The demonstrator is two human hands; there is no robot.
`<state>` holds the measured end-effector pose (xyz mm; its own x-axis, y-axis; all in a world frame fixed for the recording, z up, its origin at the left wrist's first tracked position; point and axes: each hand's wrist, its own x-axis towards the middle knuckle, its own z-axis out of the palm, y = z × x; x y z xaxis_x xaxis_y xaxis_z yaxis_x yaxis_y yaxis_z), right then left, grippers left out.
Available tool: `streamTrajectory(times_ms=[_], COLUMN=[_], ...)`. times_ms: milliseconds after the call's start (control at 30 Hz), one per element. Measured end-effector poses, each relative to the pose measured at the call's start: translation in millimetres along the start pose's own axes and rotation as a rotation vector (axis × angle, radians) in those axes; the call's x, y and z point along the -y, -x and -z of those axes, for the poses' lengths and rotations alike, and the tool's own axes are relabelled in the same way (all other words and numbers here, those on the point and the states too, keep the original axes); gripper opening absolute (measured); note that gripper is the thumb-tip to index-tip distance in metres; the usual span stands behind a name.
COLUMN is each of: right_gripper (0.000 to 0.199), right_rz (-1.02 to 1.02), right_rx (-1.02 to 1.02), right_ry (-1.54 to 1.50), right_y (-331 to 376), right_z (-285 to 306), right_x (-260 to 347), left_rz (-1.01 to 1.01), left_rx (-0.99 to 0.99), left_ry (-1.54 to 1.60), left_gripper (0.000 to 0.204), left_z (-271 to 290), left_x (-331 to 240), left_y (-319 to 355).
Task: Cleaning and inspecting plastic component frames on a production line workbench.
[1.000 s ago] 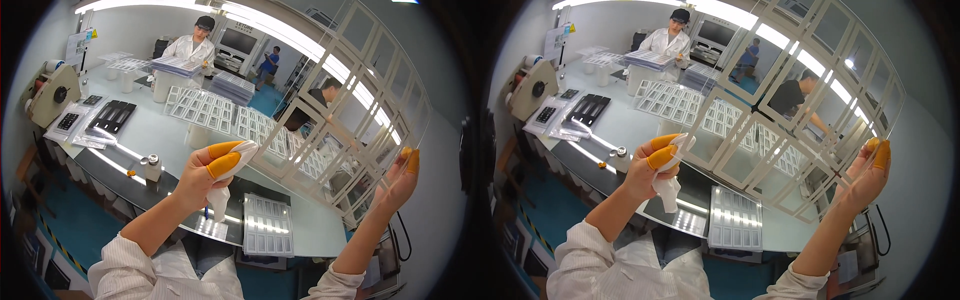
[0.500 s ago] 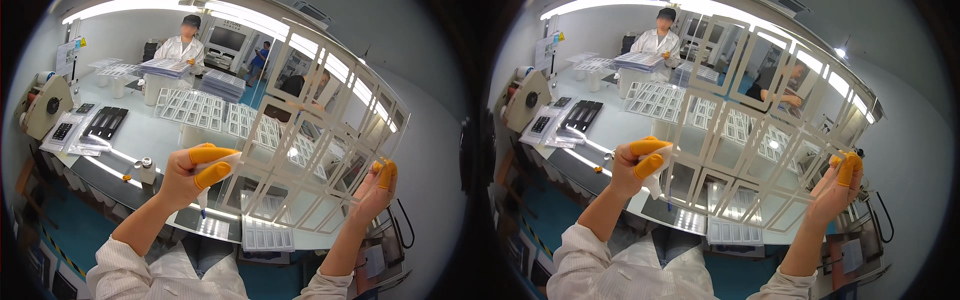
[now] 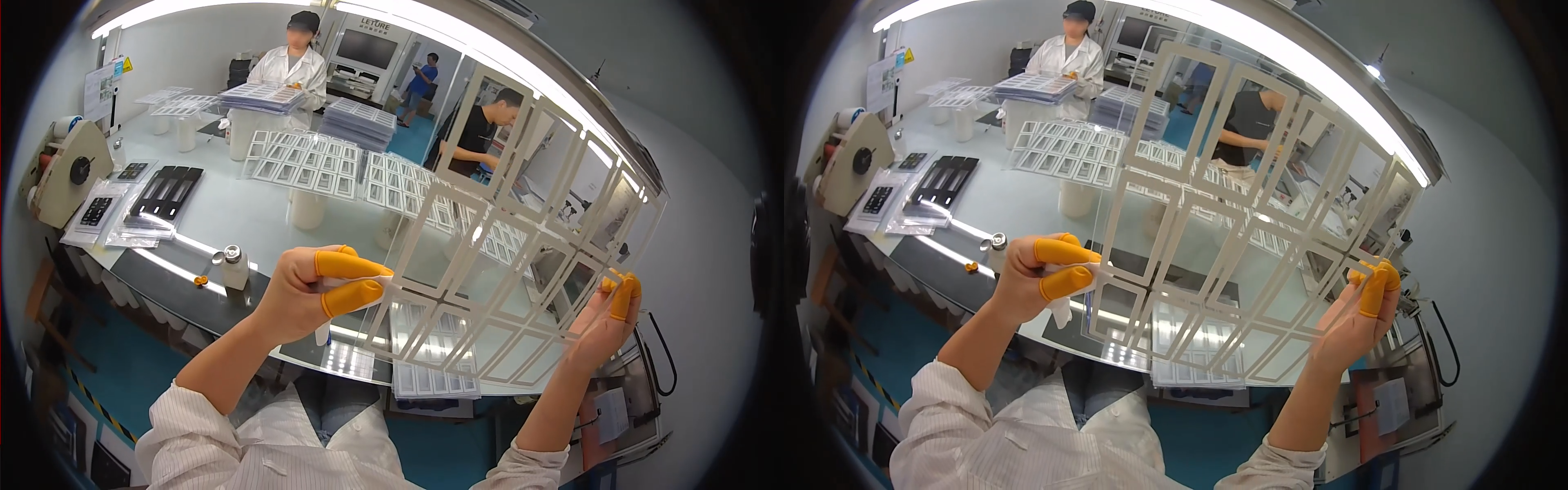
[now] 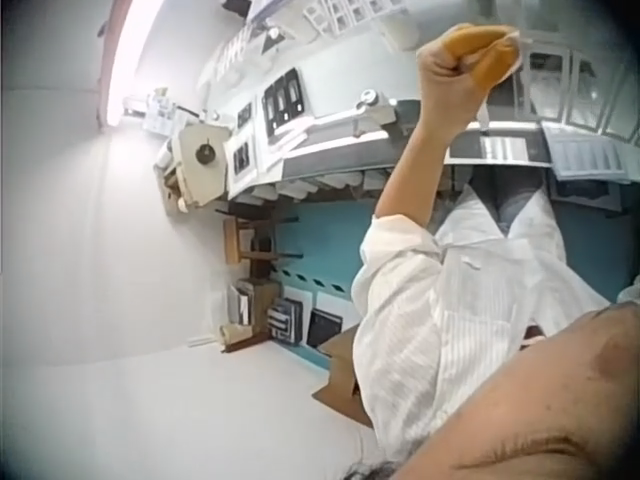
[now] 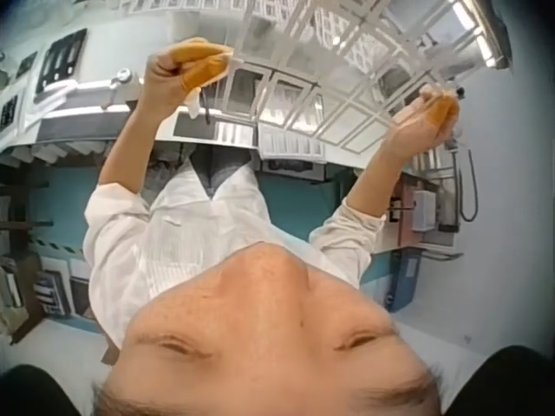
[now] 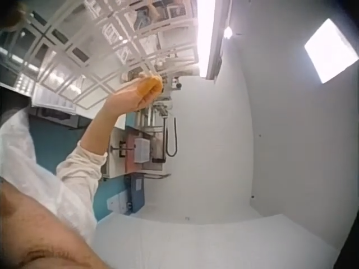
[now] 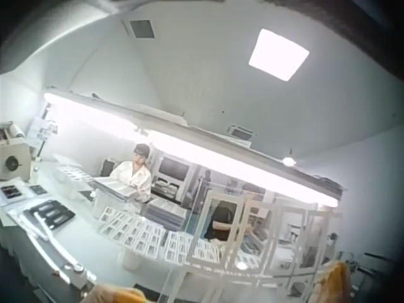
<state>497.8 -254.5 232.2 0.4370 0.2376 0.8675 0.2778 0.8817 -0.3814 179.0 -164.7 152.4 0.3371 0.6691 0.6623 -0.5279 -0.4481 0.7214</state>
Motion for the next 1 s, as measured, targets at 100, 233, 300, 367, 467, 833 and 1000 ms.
streamTrajectory(times_ms=[100,233,300,367,467,833,1000], right_gripper=[0.019,0.019,0.019,0.02,0.02,0.021,0.022], right_rz=[-0.039,-0.067,-0.065,-0.045,-0.037,-0.058,-0.076], right_rx=[0.027,-0.016,-0.035,0.033,0.017,0.03,0.094], right_ry=[-0.042,-0.041,-0.041,-0.027,-0.042,0.016,0.045], right_y=[-2,1,3,5,8,19,22], right_z=[2,4,6,12,15,10,15], right_x=[1,1,0,-1,-1,-1,-6], left_rz=[0.004,-0.009,0.009,0.007,0.035,0.066,0.09], left_rx=[0.025,0.044,0.079,0.107,0.092,0.099,0.389], left_ry=[0.054,0.063,0.034,0.014,-0.043,0.368,0.773], left_gripper=[0.017,0.017,0.018,0.02,0.026,0.039,0.03], left_z=[-5,-6,-4,-1,0,-3,-6], left_x=[-6,-6,-6,-3,-2,-20,-11], left_y=[-4,-4,-4,-5,-8,-62,-58])
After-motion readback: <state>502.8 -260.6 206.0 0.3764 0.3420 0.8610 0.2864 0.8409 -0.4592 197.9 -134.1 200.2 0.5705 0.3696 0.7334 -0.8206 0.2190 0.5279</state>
